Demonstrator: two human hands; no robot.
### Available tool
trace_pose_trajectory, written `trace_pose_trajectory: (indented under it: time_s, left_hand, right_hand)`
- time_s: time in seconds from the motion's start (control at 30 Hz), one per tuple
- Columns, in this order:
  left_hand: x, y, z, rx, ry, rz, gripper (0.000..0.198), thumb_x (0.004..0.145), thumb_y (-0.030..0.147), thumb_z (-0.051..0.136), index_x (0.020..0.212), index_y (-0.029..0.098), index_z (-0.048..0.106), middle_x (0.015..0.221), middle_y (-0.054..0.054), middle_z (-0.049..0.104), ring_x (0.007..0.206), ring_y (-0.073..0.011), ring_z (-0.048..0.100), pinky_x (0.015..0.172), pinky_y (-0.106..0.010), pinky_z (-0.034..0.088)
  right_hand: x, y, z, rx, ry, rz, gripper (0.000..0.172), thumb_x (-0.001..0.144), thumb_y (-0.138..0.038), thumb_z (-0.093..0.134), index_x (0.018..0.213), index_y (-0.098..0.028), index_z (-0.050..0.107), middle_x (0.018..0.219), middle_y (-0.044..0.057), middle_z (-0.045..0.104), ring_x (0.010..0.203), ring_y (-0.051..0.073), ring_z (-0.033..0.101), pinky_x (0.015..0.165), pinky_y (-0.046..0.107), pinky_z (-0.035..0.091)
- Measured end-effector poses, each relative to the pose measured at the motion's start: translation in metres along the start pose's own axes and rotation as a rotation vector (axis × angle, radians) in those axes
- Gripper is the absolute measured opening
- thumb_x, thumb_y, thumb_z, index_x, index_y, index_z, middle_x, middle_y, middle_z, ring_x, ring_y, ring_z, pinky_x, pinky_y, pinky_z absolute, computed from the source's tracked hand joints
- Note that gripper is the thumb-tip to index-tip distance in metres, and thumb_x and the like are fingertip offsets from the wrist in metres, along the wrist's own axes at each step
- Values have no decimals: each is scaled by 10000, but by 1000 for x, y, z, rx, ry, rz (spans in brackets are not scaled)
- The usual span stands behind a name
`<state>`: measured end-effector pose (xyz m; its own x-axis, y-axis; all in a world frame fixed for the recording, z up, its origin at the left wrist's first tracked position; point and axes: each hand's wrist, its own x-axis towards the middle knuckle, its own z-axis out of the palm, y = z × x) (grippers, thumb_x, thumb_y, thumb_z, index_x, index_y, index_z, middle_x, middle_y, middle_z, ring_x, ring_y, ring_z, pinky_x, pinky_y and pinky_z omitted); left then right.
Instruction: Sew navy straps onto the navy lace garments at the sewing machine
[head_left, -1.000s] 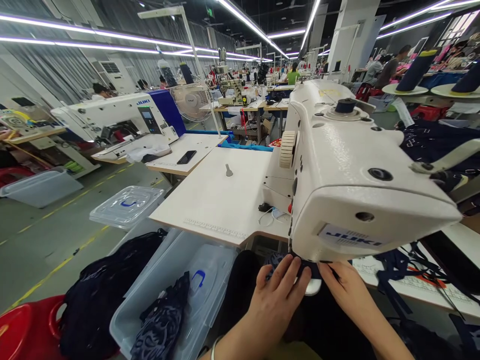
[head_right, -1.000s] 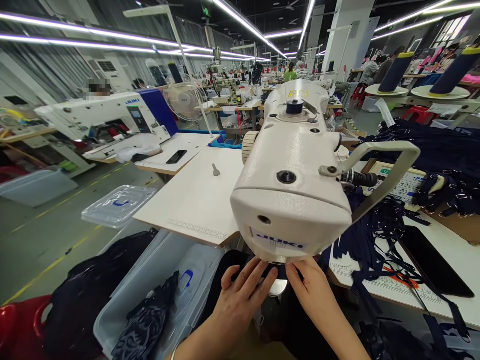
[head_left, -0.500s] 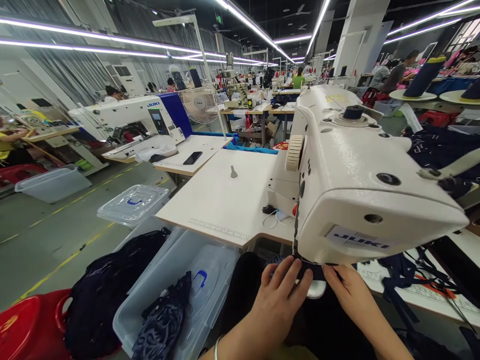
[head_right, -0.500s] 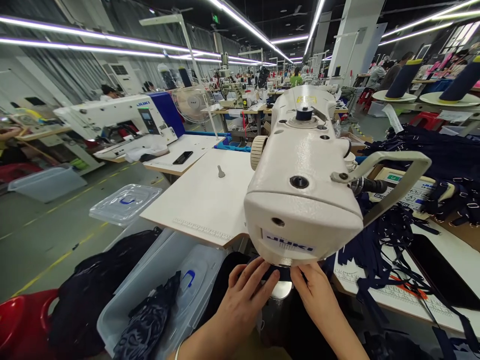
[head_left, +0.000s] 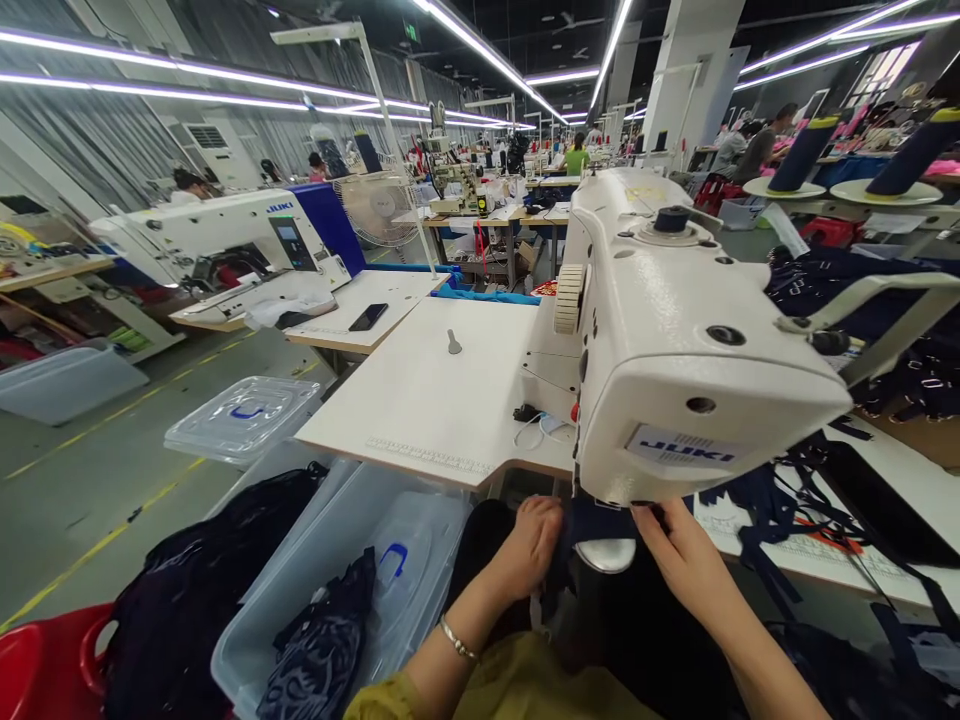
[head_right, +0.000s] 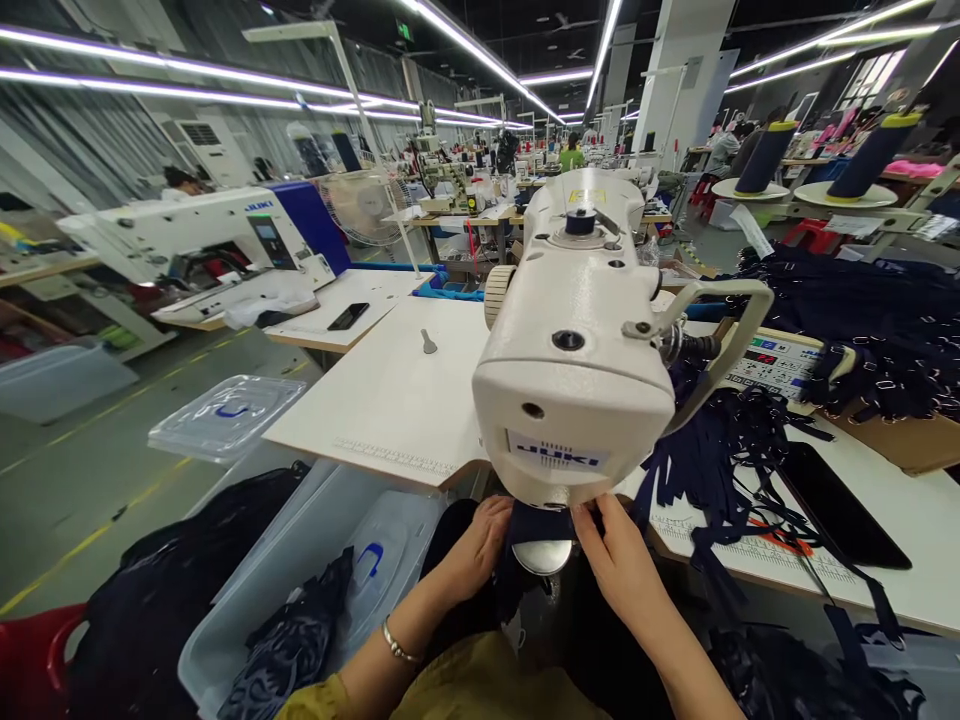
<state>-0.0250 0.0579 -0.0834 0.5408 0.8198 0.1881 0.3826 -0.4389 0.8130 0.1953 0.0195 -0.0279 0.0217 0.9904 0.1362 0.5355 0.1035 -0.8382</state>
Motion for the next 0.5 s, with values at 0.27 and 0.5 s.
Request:
trace_pose_trajectory:
  time_s: [0.27, 0.5]
  left_hand:
    - [-31, -48, -14, 8, -153, -318, 485, 947, 562, 374, 683, 173, 491, 579, 57, 396, 516, -102, 422, 514, -232, 350]
    - [-68, -51, -69, -4, -284, -509, 464, 808, 576, 552, 608, 157, 550, 552, 50, 383, 549, -102, 345, 519, -229, 246]
  right_hand:
    - [-4, -7, 1, -27, 2, 35, 292, 942, -491, 372, 999, -224, 475, 873, 50, 620, 844, 209, 627, 724, 316, 504]
    - [-40, -5, -47, -266, -111, -190, 213, 863, -457, 577, 814, -280, 685, 763, 23, 669, 718, 200, 656, 671, 294, 531]
